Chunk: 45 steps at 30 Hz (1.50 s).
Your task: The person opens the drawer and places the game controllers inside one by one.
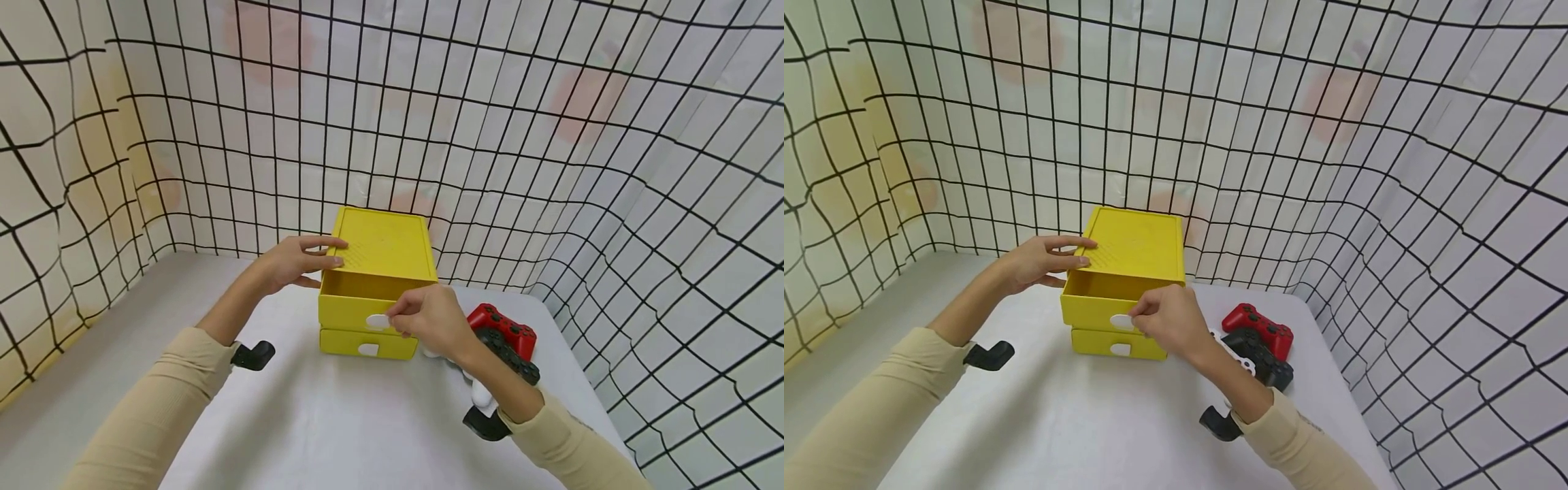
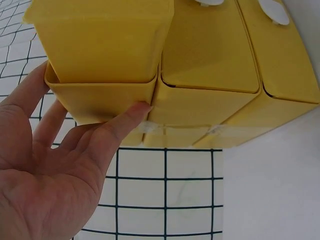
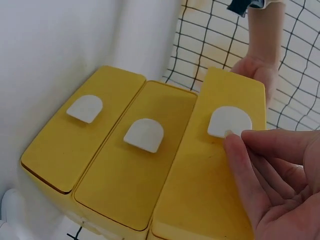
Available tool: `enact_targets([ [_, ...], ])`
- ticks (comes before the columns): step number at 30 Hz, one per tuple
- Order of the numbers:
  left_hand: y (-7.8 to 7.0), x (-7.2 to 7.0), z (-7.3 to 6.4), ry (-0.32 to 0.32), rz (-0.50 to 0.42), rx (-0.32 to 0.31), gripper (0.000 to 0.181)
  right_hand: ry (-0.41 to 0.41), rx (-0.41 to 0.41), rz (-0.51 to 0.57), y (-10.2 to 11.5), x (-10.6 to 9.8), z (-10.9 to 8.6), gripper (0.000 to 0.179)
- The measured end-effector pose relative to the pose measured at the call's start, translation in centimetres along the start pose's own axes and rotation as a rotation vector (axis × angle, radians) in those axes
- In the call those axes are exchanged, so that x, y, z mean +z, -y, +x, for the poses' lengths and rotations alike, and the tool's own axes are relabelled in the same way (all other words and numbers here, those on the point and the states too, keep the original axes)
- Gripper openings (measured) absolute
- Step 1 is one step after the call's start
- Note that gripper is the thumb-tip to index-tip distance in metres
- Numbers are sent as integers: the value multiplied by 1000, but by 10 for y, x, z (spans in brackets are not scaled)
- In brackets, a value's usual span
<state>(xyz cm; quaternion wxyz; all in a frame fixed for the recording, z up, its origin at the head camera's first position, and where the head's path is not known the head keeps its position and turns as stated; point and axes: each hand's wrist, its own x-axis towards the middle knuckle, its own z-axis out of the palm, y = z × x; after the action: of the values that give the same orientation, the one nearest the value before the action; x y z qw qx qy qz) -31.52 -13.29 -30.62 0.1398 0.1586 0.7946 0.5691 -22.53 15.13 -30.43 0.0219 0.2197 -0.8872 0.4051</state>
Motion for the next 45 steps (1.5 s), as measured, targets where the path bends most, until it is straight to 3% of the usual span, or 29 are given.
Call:
enact_targets([
  [7,-3,0,1,-6,-2,-14,53,41,5,-2,7,-2,-9,4],
  [14,-4,0,0,-13,-2,-38,54,100,65,-6,16,-4,-21,5],
  [25,-3,-1,0,-21,-3,-32,53,171,69,34,25,-6,-36,6],
  [35,-2,1,0,-20,-3,-29,52,319,161,-38,33,-27,-35,20],
  [40,-2,1,1,-11,-9,-28,54,279,211,-61,38,-46,-35,22],
  [45,-1,0,1,-17,0,-26,53,171,179,-61,30,-68,-32,27],
])
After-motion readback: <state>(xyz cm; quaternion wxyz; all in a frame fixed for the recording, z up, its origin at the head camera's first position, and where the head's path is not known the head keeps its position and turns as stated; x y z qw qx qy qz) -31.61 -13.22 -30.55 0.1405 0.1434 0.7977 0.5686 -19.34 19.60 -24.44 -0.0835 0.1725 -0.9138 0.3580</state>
